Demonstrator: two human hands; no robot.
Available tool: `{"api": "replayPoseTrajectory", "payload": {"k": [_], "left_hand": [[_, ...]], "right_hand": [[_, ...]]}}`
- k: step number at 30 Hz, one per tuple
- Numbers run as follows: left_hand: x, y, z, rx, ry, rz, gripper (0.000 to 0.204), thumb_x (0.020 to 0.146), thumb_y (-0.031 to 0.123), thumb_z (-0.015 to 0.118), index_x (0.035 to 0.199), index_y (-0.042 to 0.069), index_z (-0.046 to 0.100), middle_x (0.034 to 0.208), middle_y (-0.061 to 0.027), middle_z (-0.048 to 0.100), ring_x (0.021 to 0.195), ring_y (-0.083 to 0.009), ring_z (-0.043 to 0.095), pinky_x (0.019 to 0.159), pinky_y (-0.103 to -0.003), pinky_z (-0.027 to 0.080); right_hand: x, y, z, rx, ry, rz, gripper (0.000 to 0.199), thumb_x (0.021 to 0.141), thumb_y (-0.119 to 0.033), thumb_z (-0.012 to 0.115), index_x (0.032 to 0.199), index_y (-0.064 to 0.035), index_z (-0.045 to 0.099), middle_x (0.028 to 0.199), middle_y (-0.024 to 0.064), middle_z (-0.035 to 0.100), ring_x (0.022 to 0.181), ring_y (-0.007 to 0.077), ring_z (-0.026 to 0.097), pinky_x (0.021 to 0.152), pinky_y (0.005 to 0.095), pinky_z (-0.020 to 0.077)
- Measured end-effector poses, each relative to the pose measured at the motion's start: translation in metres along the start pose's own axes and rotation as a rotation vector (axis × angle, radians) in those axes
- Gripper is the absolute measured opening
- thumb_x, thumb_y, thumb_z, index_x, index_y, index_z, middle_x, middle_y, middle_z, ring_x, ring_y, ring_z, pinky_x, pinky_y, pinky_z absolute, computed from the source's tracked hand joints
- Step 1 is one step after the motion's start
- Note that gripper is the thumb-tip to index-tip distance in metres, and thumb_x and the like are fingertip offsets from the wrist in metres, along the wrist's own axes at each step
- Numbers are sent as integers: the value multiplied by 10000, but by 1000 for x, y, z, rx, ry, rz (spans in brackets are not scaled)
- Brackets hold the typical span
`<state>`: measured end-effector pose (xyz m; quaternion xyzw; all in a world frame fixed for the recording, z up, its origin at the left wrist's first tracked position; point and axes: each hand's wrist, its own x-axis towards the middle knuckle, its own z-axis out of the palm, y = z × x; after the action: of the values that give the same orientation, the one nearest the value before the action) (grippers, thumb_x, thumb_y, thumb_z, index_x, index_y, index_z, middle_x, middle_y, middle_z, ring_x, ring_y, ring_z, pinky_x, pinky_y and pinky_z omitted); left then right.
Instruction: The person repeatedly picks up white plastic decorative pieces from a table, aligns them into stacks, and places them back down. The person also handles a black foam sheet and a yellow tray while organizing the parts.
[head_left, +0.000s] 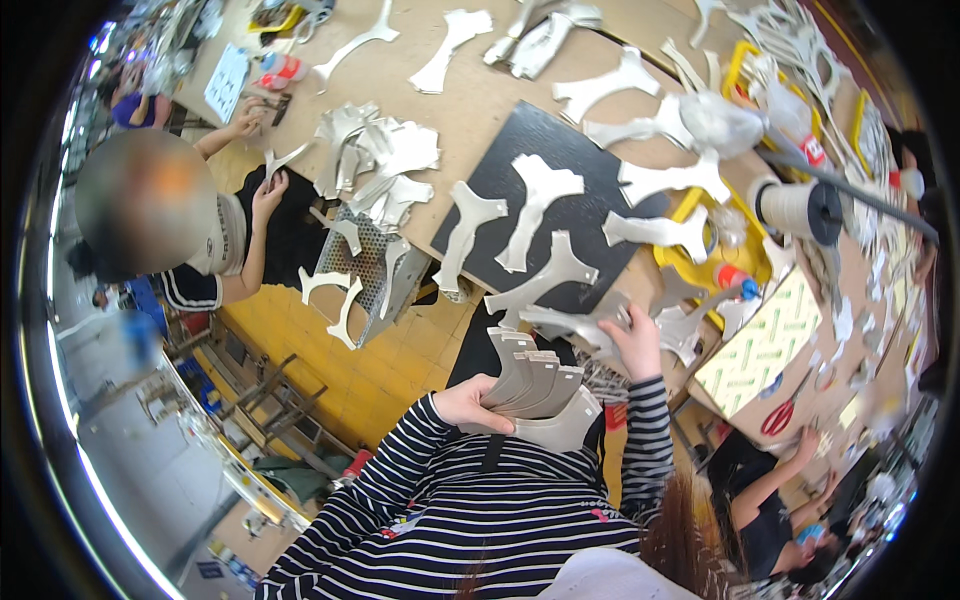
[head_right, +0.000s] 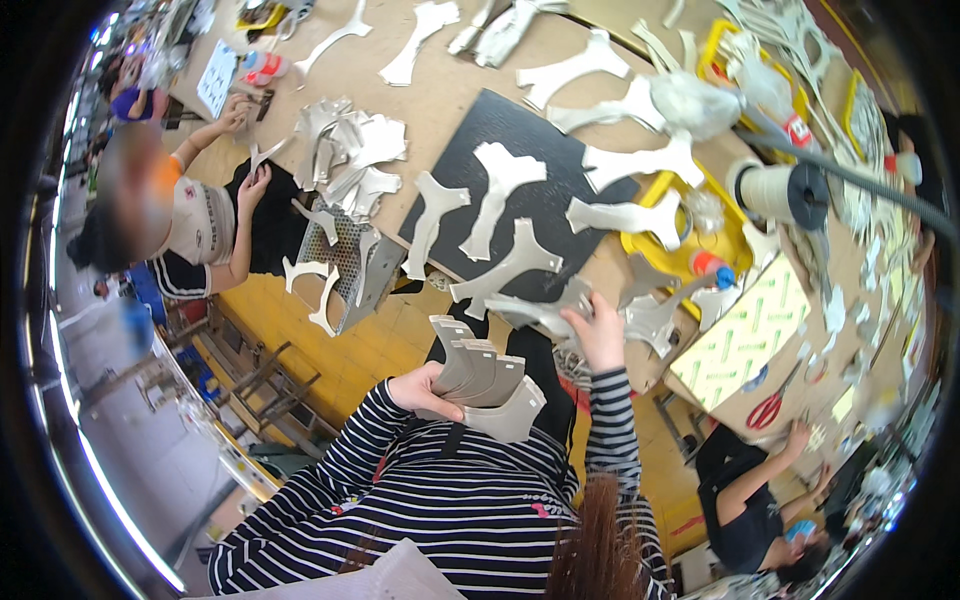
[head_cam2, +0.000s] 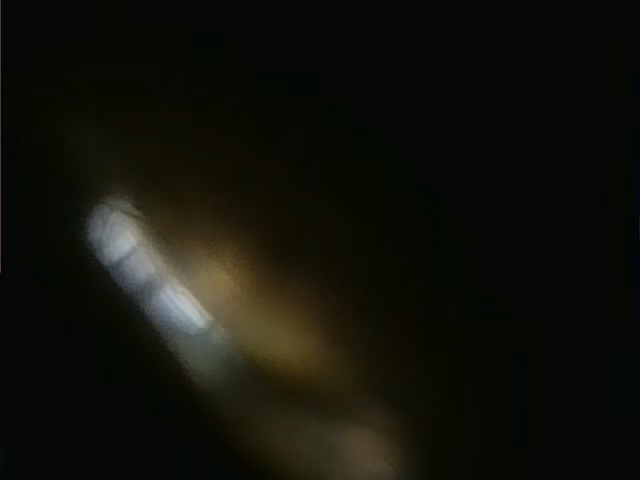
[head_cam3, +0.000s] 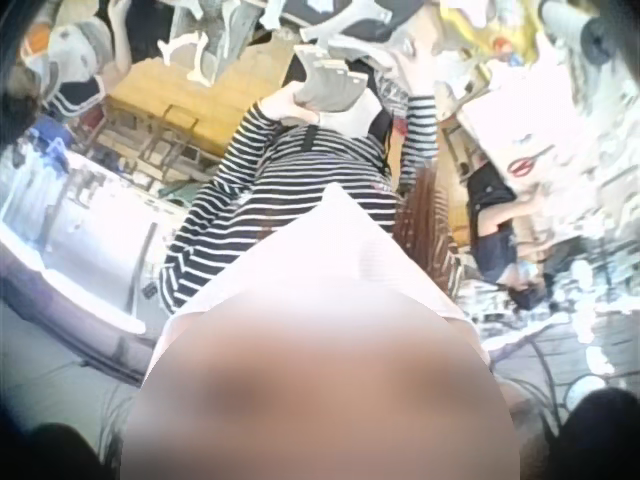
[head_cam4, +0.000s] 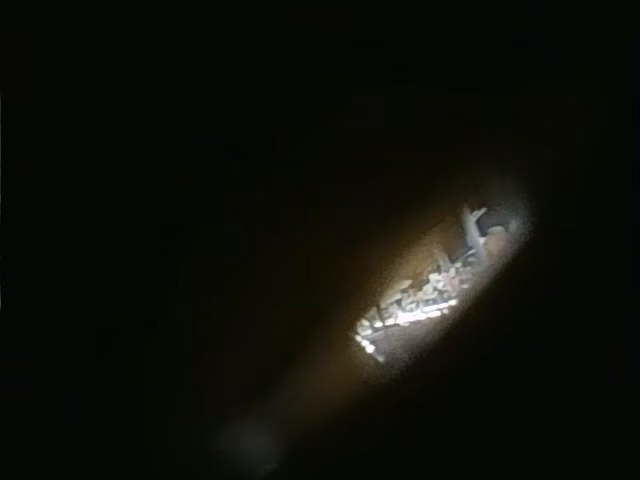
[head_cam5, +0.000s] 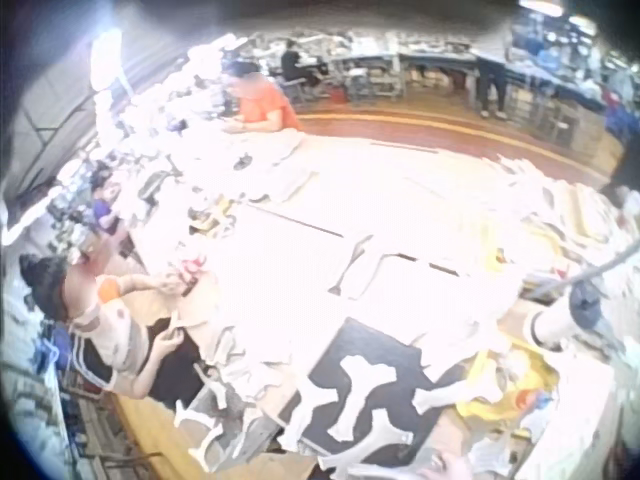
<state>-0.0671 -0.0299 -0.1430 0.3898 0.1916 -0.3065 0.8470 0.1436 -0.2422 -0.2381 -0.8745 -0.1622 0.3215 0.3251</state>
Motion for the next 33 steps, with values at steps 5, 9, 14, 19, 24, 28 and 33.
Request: {"api": "replayPoseTrajectory", "payload": {"k": [5, 9, 14, 19, 24, 28, 33], "left_hand": [[-7, 5, -9, -60, -20, 92, 456, 779, 58, 759, 1184, -25, 568, 1081, -39, 647, 971, -102, 563, 897, -272, 454], [-17, 4, -20, -159, 18, 82, 453, 761, -7, 748, 1185, -14, 589, 1092, -50, 653, 988, -116, 583, 903, -270, 456], [-32, 0, -43, -124, 2, 157, 452, 798, 27, 735, 1209, -22, 553, 1106, -41, 640, 978, -91, 557, 894, -260, 458], [-47, 0, -64, -207, -7, 180, 471, 795, 0, 727, 1230, -19, 547, 1145, -45, 626, 1019, -101, 546, 937, -267, 440], [-63, 3, -85, -195, 23, 134, 455, 799, 11, 730, 1220, -3, 560, 1084, -17, 632, 970, -87, 547, 900, -258, 449], [-68, 2, -97, -274, 34, 137, 457, 799, 18, 733, 1222, 3, 560, 1083, -14, 630, 961, -75, 542, 889, -250, 451], [-66, 4, -110, -248, 75, 142, 476, 790, -2, 732, 1228, -7, 547, 1124, -23, 621, 1004, -75, 544, 902, -247, 451]], "right_hand": [[-13, -55, -68, 300, -158, 45, 277, 750, -118, 775, 935, 36, 638, 728, 42, 638, 663, 74, 564, 602, 235, 460], [24, -114, -97, 498, -83, 49, 212, 815, -74, 709, 978, 34, 628, 788, -34, 613, 681, 28, 520, 601, 187, 412], [147, -178, -34, 801, 7, -116, 191, 889, -101, 640, 1052, -9, 604, 794, -50, 569, 675, 17, 472, 585, 183, 366], [274, -239, 79, 1308, -119, -184, 256, 875, -93, 665, 1098, 3, 582, 927, 31, 652, 802, 97, 601, 711, 226, 463], [356, -260, 158, 1245, 107, -97, 254, 876, -89, 660, 1103, 3, 596, 1005, 49, 660, 867, 125, 617, 782, 267, 473], [377, -253, 188, 1165, 270, 30, 273, 854, -21, 651, 1102, 64, 575, 1003, 86, 663, 863, 155, 629, 777, 275, 481], [365, -248, 188, 651, 426, -4, 299, 845, -145, 655, 985, 115, 614, 873, 153, 680, 807, 192, 650, 762, 319, 493]]}}
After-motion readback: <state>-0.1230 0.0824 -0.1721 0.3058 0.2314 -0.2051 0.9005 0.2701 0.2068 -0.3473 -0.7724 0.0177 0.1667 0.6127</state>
